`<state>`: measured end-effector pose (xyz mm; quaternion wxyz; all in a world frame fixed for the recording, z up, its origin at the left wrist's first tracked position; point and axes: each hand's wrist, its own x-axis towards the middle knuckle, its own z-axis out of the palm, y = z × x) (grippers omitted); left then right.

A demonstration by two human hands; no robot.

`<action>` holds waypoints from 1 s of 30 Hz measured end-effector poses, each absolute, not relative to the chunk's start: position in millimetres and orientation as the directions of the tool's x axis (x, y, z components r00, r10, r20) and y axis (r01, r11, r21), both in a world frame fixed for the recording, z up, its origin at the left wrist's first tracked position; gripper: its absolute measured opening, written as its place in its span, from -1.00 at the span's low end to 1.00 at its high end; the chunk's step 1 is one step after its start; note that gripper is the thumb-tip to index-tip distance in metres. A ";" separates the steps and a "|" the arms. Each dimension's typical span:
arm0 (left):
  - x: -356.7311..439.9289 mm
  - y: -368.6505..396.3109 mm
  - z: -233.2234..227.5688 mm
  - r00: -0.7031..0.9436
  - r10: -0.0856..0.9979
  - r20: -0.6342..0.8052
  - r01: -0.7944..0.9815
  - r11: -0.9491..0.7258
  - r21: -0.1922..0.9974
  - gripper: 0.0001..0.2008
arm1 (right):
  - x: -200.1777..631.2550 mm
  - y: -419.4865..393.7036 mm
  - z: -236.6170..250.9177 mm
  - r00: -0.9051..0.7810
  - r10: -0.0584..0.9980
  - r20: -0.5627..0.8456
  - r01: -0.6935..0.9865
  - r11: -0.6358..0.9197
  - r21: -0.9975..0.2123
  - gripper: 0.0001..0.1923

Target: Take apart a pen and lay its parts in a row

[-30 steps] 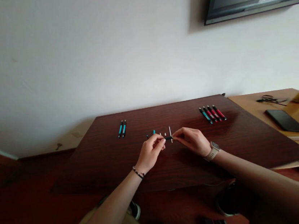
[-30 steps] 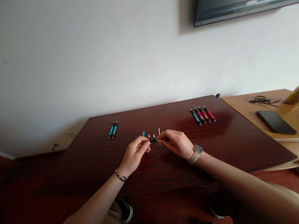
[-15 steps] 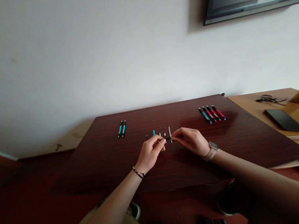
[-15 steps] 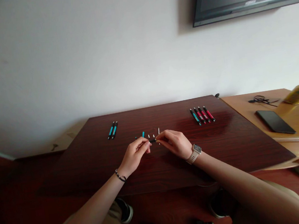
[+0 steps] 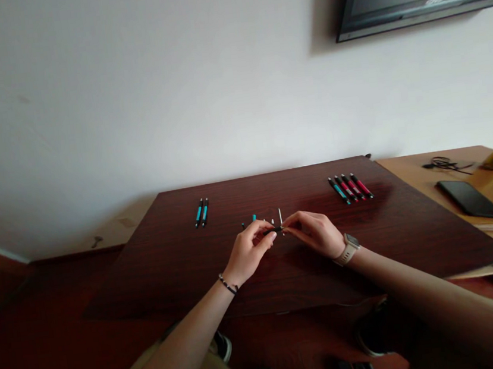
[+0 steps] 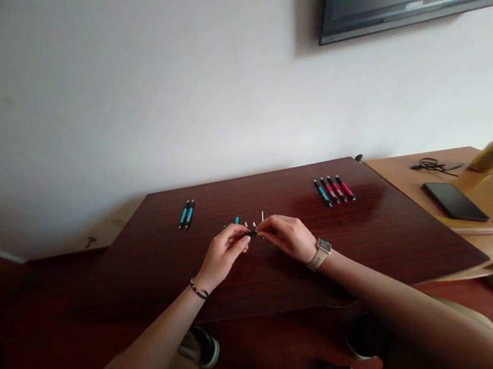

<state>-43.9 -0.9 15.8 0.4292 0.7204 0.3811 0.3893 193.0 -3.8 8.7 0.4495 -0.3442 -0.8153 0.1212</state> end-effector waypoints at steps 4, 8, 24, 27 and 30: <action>-43.6 -1.7 17.1 0.400 0.883 0.247 0.247 -0.363 0.898 -0.73 | 193.4 -3.4 7.7 -0.347 0.678 0.648 0.458 0.726 -0.514 -0.93; -43.8 -1.7 17.7 0.420 0.876 0.236 0.235 -0.356 0.904 -0.73 | 192.8 -4.4 7.7 -0.358 0.679 0.641 0.455 0.727 -0.515 -0.95; -46.0 -2.8 22.9 0.402 0.877 0.263 0.263 -0.386 0.884 -0.65 | 194.3 -5.6 12.6 -0.395 0.667 0.632 0.449 0.740 -0.501 -0.93; -46.5 -1.6 21.7 0.391 0.881 0.265 0.255 -0.381 0.889 -0.63 | 198.4 -2.4 13.3 -0.412 0.675 0.612 0.452 0.735 -0.506 -0.91; -46.2 -1.7 20.9 0.390 0.882 0.263 0.273 -0.383 0.882 -0.64 | 204.8 3.8 13.8 -0.420 0.693 0.586 0.481 0.717 -0.503 -0.89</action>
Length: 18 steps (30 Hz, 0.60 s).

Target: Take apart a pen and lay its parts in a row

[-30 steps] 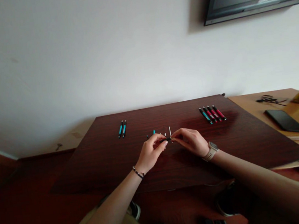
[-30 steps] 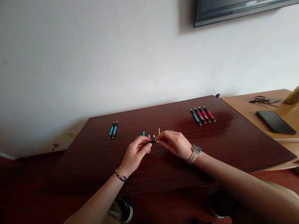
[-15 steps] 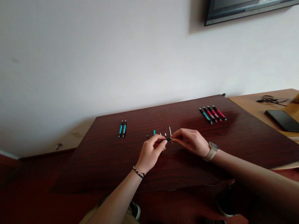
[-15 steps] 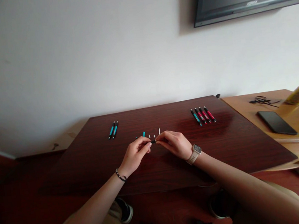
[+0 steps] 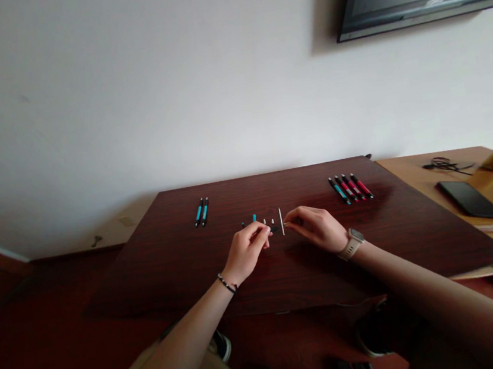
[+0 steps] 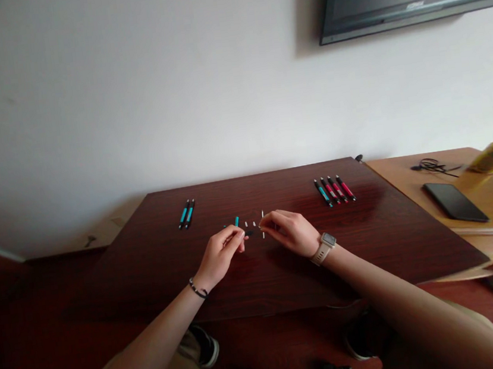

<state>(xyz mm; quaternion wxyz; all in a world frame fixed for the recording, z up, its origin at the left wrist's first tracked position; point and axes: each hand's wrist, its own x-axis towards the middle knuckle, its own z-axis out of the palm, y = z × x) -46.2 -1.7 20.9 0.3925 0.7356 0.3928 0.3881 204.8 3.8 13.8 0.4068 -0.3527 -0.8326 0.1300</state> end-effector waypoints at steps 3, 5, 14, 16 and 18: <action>-45.5 -3.1 21.1 0.390 0.883 0.260 0.289 -0.386 0.876 -0.64 | 212.8 11.9 12.5 -0.395 0.722 0.568 0.530 0.685 -0.501 -0.88; -45.5 -4.0 21.2 0.392 0.885 0.251 0.307 -0.383 0.871 -0.64 | 219.2 18.0 10.9 -0.389 0.743 0.546 0.558 0.661 -0.502 -0.88; -48.3 -3.8 21.5 0.408 0.879 0.248 0.342 -0.399 0.851 -0.66 | 252.0 46.7 -5.0 -0.357 0.851 0.385 0.711 0.515 -0.479 -0.91; -48.6 -3.4 21.3 0.410 0.880 0.240 0.357 -0.397 0.846 -0.66 | 258.6 50.7 -7.3 -0.336 0.881 0.333 0.752 0.464 -0.469 -0.91; -48.7 -3.0 21.0 0.415 0.879 0.237 0.364 -0.399 0.841 -0.66 | 264.5 53.6 -7.8 -0.307 0.908 0.284 0.798 0.408 -0.443 -0.90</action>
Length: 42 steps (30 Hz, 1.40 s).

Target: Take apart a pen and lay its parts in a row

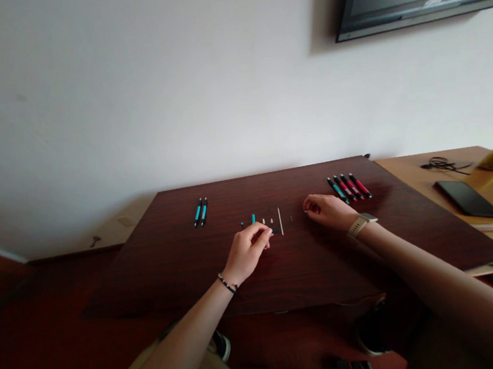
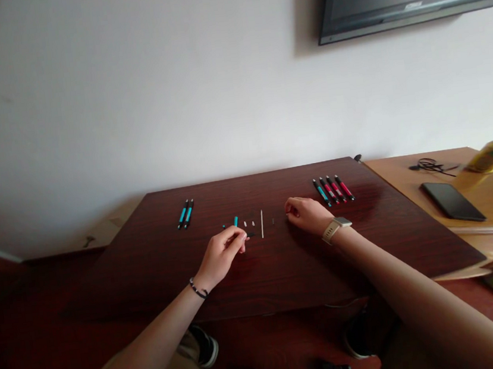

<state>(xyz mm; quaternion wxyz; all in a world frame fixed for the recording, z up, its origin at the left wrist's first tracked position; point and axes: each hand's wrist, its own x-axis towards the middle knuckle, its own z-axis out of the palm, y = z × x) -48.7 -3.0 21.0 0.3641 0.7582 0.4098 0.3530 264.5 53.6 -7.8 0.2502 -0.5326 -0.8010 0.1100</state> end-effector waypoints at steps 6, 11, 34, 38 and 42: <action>-47.9 -3.3 19.6 0.423 0.867 0.263 0.369 -0.430 0.824 -0.66 | 273.9 59.0 -11.2 -0.249 0.950 0.187 0.876 0.304 -0.375 -0.90; -47.2 -3.5 19.7 0.422 0.868 0.260 0.380 -0.430 0.819 -0.67 | 273.9 61.1 -16.6 -0.259 0.951 0.169 0.879 0.304 -0.366 -0.90; -38.3 0.4 8.6 0.399 0.887 0.230 0.189 -0.325 0.926 -0.72 | 207.4 13.0 21.9 -0.509 0.687 0.519 0.534 0.725 -0.436 -0.76; -35.7 -0.3 6.4 0.411 0.887 0.209 0.197 -0.310 0.930 -0.74 | 192.0 4.4 19.8 -0.547 0.649 0.529 0.478 0.761 -0.439 -0.58; -32.5 -1.0 1.8 0.426 0.885 0.185 0.178 -0.282 0.943 -0.75 | 184.5 0.5 18.0 -0.518 0.660 0.544 0.475 0.751 -0.458 -0.47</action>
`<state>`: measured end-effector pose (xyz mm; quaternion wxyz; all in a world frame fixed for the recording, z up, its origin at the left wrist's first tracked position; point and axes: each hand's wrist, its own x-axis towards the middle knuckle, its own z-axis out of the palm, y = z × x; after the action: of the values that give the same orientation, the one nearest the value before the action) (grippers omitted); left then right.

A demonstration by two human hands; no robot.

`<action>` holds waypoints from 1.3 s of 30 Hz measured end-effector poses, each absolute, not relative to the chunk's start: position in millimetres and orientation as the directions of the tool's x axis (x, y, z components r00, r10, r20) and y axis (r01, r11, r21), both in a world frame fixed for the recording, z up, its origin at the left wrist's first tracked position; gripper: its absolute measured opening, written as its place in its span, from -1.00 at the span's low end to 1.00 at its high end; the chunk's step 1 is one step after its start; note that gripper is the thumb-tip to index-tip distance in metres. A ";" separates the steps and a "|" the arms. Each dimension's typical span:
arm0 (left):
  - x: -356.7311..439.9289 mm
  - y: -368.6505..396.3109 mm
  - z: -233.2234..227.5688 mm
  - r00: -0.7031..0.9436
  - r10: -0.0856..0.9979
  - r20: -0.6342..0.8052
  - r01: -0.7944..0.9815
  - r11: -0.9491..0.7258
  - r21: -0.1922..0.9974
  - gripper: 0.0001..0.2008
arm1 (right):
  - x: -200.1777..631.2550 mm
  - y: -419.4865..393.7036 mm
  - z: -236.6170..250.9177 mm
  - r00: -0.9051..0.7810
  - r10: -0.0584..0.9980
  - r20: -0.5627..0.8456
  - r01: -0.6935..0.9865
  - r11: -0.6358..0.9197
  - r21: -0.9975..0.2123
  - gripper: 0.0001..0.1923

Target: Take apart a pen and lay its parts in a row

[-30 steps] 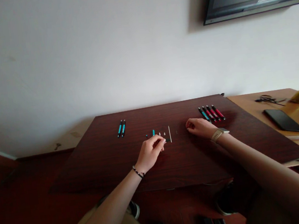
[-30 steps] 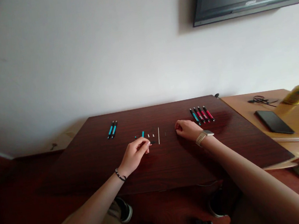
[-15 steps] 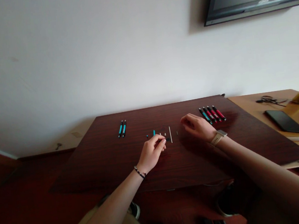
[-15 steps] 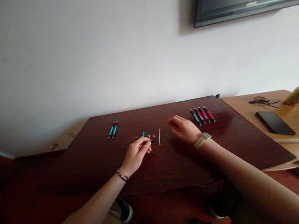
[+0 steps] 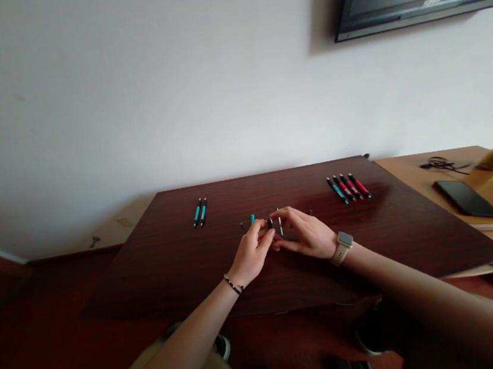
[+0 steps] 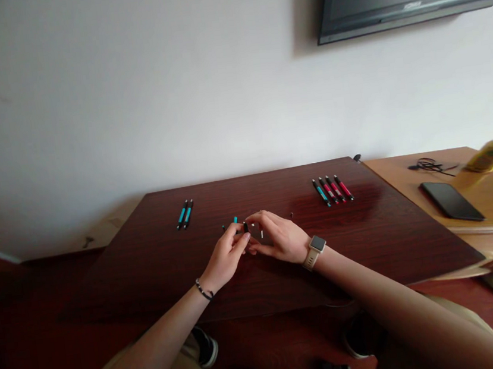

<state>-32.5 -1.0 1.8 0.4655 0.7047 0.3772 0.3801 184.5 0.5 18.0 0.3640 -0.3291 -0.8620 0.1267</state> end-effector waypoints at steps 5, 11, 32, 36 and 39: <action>-29.8 -2.5 0.3 0.445 0.876 0.183 0.167 -0.283 0.945 -0.75 | 183.0 0.1 18.9 -0.501 0.663 0.556 0.465 0.748 -0.473 -0.51; -28.5 -3.6 2.5 0.471 0.867 0.164 0.186 -0.280 0.942 -0.75 | 182.8 -0.3 18.6 -0.505 0.659 0.558 0.462 0.752 -0.470 -0.54; -33.7 -9.6 7.3 0.516 0.835 0.193 0.149 -0.309 0.939 -0.70 | 270.8 56.5 -18.5 -0.423 0.853 0.307 0.779 0.515 -0.357 -0.58; -34.2 -9.3 8.0 0.515 0.834 0.197 0.149 -0.313 0.938 -0.71 | 270.0 58.1 -17.6 -0.436 0.844 0.313 0.771 0.529 -0.353 -0.58; -34.4 -9.0 7.9 0.519 0.832 0.197 0.143 -0.311 0.940 -0.71 | 270.5 60.6 -18.2 -0.443 0.836 0.323 0.761 0.542 -0.357 -0.53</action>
<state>-34.4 -9.0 7.9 0.4814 0.7263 0.3355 0.3579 270.5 60.6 -18.2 0.2356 -0.4720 -0.8458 0.0798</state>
